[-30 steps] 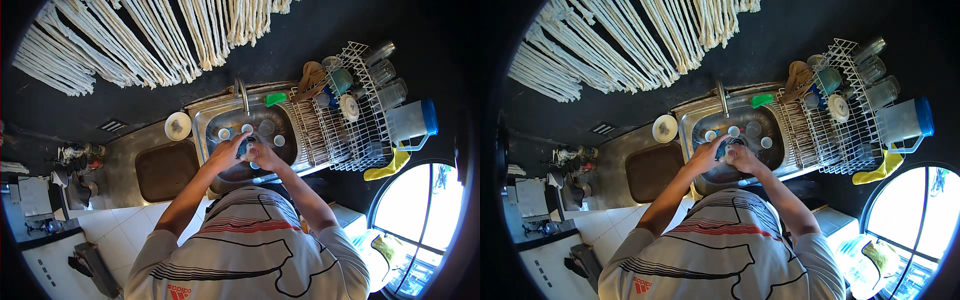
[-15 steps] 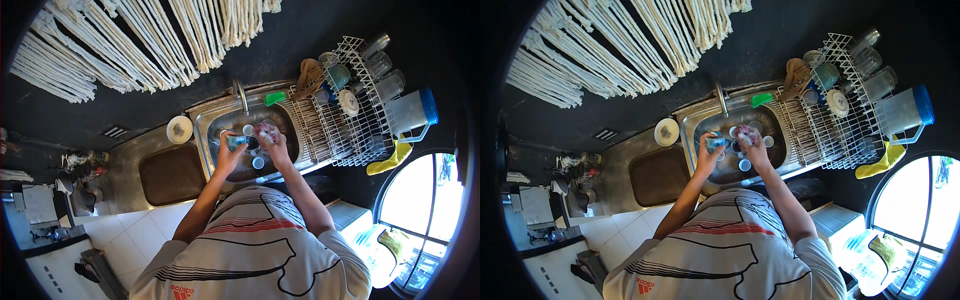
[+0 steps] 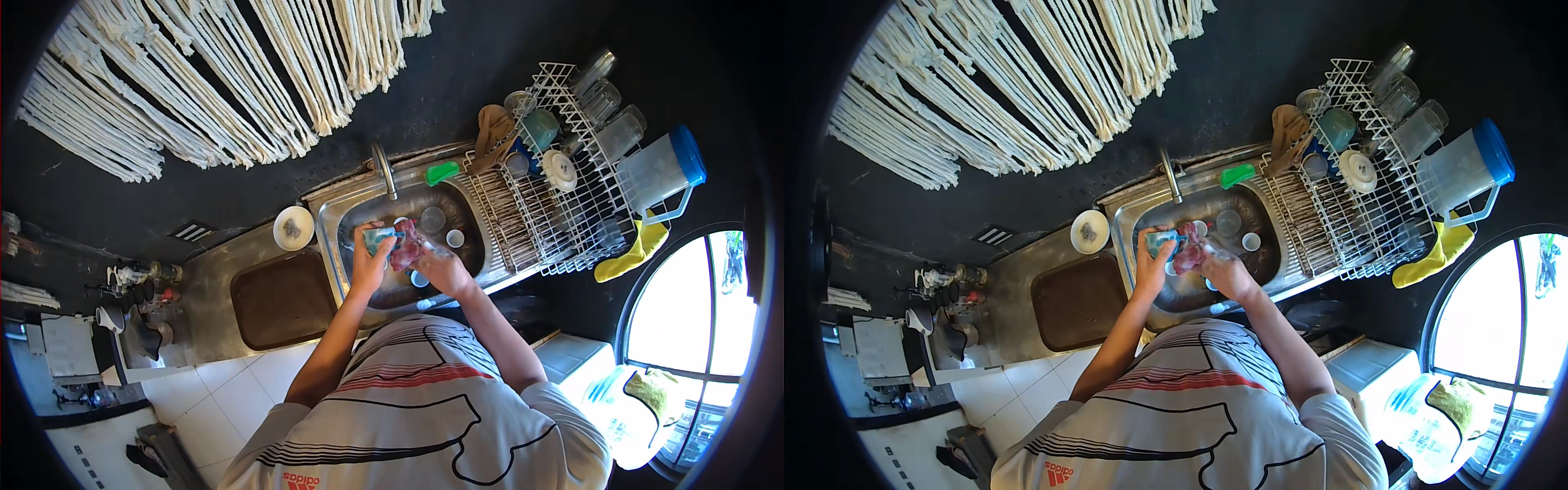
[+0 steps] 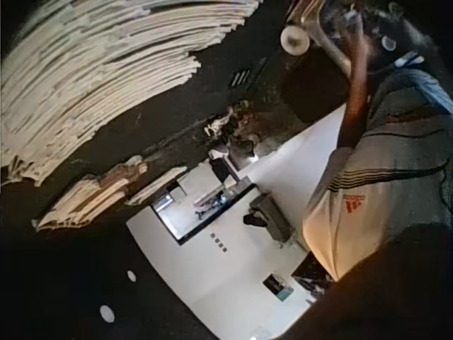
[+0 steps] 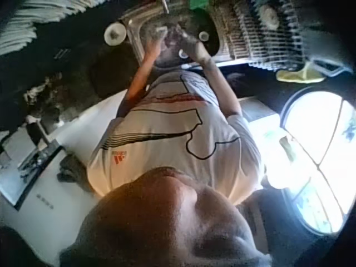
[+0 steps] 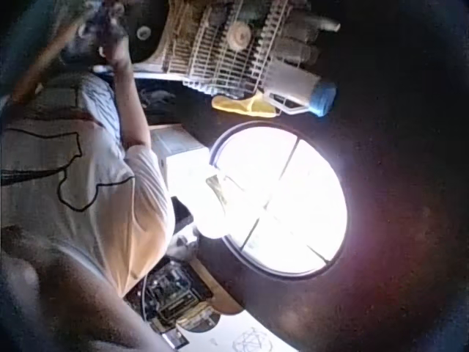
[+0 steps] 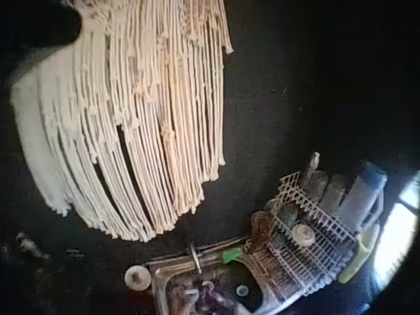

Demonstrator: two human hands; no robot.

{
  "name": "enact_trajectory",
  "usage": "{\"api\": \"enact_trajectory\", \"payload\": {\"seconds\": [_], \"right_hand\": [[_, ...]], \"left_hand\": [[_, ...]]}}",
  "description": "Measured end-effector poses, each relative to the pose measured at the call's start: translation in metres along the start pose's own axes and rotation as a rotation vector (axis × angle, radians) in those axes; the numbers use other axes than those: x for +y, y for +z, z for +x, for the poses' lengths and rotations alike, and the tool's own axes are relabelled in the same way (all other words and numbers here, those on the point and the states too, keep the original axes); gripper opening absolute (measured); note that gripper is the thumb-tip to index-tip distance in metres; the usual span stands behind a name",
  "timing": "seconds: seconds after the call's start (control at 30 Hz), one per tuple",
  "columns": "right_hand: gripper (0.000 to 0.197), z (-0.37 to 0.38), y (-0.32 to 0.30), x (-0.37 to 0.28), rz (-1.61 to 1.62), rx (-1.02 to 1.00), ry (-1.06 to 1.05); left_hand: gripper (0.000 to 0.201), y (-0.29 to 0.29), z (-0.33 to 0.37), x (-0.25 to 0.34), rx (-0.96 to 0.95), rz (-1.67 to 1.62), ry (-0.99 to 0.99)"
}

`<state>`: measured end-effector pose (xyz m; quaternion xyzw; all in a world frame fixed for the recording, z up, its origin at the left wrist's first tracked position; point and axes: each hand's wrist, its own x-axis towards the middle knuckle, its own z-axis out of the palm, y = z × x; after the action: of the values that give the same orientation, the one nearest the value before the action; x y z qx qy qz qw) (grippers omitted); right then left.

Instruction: Washing small cups in a sink using a sponge and soap.

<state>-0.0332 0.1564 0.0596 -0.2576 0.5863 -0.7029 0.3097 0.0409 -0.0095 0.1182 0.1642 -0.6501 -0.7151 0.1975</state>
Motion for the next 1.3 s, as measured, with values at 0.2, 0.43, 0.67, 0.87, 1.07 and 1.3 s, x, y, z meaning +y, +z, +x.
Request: {"api": "enact_trajectory", "payload": {"seconds": [0.2, 0.43, 0.67, 0.87, 1.07, 1.3], "right_hand": [[0.031, -0.015, 0.018, -0.062, -0.417, 0.012, -0.103], [0.030, -0.013, 0.017, -0.061, 0.150, 0.137, 0.106], [0.026, 0.005, -0.012, -0.050, 0.061, 0.346, 0.071], [0.029, 0.004, -0.039, -0.071, -0.622, 0.199, -0.229], [0.031, -0.015, -0.065, -0.018, -0.198, 0.048, -0.015], [0.036, 0.012, -0.065, -0.033, 0.089, -0.156, -0.036]], "left_hand": [[0.038, -0.010, -0.002, 0.003, -0.090, 0.045, 0.057], [0.042, -0.001, -0.009, 0.010, -0.174, 0.222, 0.038], [0.043, 0.031, -0.004, 0.025, -0.162, 0.320, -0.058], [0.039, 0.035, -0.007, 0.000, -0.129, 0.754, 0.380], [0.038, 0.033, -0.027, 0.001, -0.322, 0.813, 0.115], [0.035, 0.048, -0.034, 0.005, -0.035, 0.396, -0.050]]}}
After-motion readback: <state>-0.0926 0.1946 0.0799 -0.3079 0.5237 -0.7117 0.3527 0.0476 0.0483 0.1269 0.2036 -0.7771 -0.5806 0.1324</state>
